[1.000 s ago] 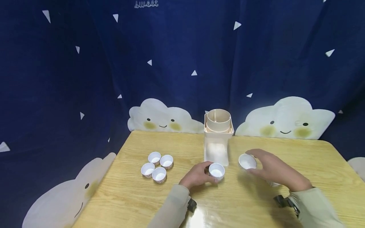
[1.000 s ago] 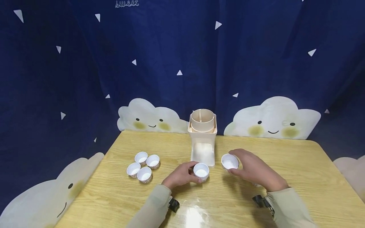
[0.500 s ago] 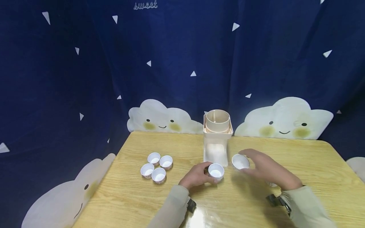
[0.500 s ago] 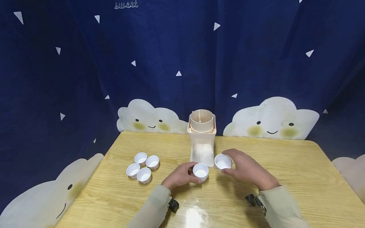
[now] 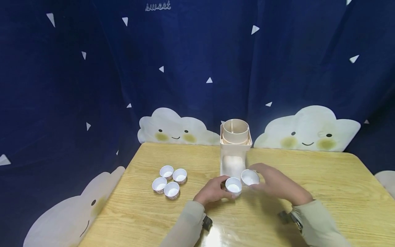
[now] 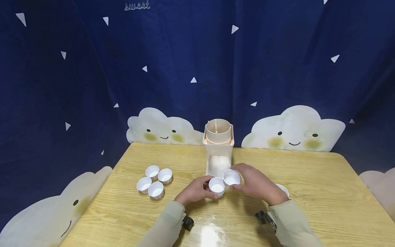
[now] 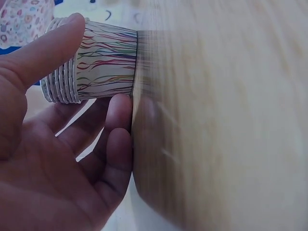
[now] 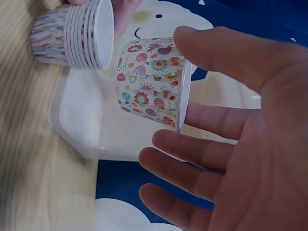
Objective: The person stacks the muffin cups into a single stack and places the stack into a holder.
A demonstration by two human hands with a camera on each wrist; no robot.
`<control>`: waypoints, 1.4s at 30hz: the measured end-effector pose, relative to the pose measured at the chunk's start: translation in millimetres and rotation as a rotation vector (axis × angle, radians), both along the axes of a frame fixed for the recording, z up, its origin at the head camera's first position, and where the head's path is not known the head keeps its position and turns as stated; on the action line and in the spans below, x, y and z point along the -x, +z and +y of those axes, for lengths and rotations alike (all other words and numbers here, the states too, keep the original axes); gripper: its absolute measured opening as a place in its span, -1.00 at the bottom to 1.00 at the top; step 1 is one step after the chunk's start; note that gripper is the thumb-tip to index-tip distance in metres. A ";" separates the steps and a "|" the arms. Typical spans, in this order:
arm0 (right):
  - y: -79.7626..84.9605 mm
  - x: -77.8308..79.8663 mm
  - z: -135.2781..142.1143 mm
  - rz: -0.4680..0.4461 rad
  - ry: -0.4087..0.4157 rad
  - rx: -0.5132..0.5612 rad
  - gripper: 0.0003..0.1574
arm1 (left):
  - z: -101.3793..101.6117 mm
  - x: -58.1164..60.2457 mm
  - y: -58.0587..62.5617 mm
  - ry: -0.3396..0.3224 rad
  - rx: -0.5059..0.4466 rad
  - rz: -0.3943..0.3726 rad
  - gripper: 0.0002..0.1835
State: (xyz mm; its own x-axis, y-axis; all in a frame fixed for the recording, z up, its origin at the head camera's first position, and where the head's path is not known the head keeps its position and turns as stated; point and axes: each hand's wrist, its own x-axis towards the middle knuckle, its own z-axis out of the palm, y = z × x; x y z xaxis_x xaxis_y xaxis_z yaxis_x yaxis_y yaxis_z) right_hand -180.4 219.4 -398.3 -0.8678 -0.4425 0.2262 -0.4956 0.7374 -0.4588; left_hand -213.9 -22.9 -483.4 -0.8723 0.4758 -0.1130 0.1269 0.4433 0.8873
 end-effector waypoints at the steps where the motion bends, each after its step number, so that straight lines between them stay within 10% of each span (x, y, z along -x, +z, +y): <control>1: -0.7 0.2 -1.1 -0.002 0.003 0.001 -0.43 | -0.1 0.0 -0.3 -0.001 0.000 0.002 -0.43; 42: -24.0 11.4 -35.2 -0.071 0.037 -0.001 -0.33 | -0.2 1.3 -3.1 -0.010 -0.005 0.017 -0.45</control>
